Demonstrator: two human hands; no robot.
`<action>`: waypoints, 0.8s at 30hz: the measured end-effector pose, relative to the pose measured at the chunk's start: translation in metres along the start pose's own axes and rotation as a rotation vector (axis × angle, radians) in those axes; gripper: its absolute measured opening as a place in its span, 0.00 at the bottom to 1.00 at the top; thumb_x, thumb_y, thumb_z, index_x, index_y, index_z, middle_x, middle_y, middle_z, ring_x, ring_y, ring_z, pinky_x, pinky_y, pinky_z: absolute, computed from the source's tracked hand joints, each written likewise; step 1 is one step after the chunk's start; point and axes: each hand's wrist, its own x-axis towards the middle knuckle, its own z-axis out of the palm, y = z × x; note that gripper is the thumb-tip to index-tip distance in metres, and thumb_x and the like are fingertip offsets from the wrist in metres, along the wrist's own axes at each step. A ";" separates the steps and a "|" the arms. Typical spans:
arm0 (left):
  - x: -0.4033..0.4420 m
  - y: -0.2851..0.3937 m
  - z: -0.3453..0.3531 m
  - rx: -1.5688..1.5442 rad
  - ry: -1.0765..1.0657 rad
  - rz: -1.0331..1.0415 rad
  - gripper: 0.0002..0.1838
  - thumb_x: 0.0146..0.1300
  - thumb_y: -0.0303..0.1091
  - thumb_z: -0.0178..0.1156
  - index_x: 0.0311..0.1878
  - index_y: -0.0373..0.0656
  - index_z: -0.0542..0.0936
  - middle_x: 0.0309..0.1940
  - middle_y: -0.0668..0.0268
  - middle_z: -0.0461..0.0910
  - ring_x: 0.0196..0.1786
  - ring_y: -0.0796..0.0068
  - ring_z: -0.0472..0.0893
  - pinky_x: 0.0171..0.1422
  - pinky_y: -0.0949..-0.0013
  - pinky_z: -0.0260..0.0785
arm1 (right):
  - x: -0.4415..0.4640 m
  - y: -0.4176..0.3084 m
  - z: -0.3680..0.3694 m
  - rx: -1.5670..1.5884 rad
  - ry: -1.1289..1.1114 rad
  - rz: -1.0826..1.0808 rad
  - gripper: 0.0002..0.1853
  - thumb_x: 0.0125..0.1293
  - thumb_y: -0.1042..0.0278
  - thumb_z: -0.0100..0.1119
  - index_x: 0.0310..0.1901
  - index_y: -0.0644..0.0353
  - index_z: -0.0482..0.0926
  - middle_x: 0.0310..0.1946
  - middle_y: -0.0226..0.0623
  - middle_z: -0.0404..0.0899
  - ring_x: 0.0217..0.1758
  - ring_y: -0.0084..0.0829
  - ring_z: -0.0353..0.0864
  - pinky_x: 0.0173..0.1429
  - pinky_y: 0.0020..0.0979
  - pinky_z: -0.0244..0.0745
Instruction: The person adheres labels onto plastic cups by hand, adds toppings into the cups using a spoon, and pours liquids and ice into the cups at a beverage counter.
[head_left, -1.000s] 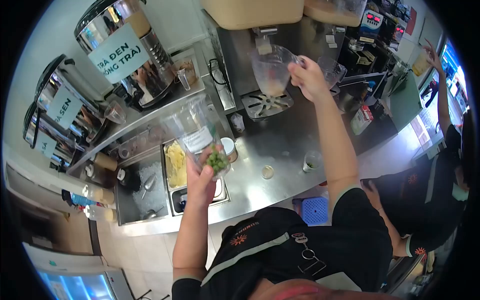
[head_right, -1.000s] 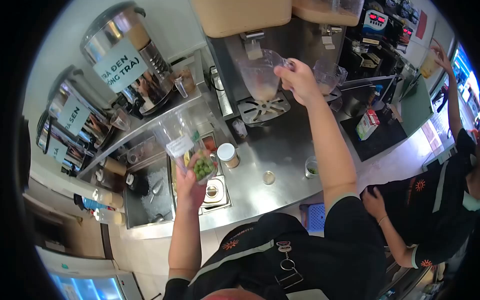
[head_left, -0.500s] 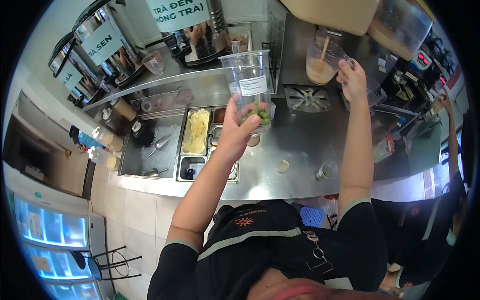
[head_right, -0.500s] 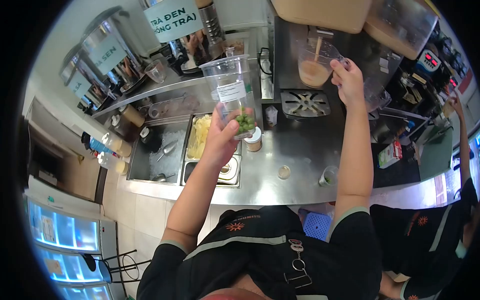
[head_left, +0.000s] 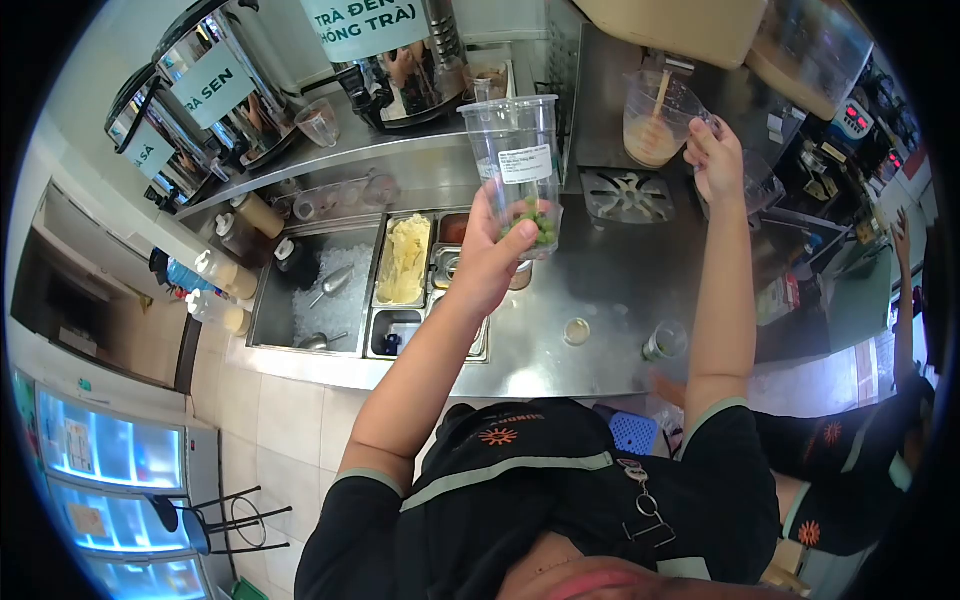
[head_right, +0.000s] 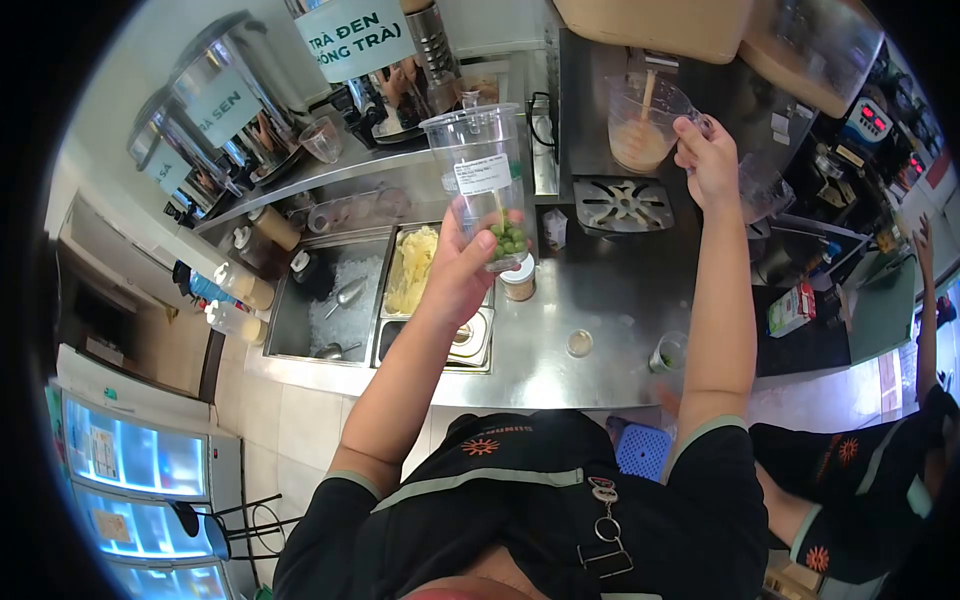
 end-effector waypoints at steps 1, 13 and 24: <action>0.000 0.001 0.000 -0.011 0.006 -0.006 0.46 0.63 0.45 0.70 0.75 0.53 0.51 0.61 0.53 0.75 0.55 0.55 0.82 0.55 0.56 0.76 | 0.001 0.003 -0.001 -0.004 0.008 -0.002 0.12 0.67 0.68 0.68 0.33 0.54 0.71 0.20 0.18 0.63 0.18 0.13 0.57 0.24 0.22 0.52; -0.004 -0.001 -0.003 0.023 0.013 -0.016 0.40 0.68 0.56 0.60 0.76 0.56 0.53 0.60 0.52 0.75 0.55 0.54 0.81 0.51 0.58 0.77 | -0.005 -0.002 0.005 0.010 0.014 -0.021 0.14 0.62 0.69 0.73 0.32 0.56 0.72 0.21 0.20 0.66 0.20 0.14 0.58 0.25 0.23 0.52; -0.003 -0.004 -0.004 0.033 0.030 -0.015 0.41 0.67 0.53 0.62 0.76 0.50 0.55 0.60 0.52 0.76 0.54 0.54 0.81 0.52 0.58 0.77 | -0.004 -0.003 0.003 -0.020 0.009 -0.034 0.14 0.61 0.67 0.74 0.31 0.57 0.73 0.21 0.20 0.67 0.21 0.15 0.59 0.26 0.23 0.54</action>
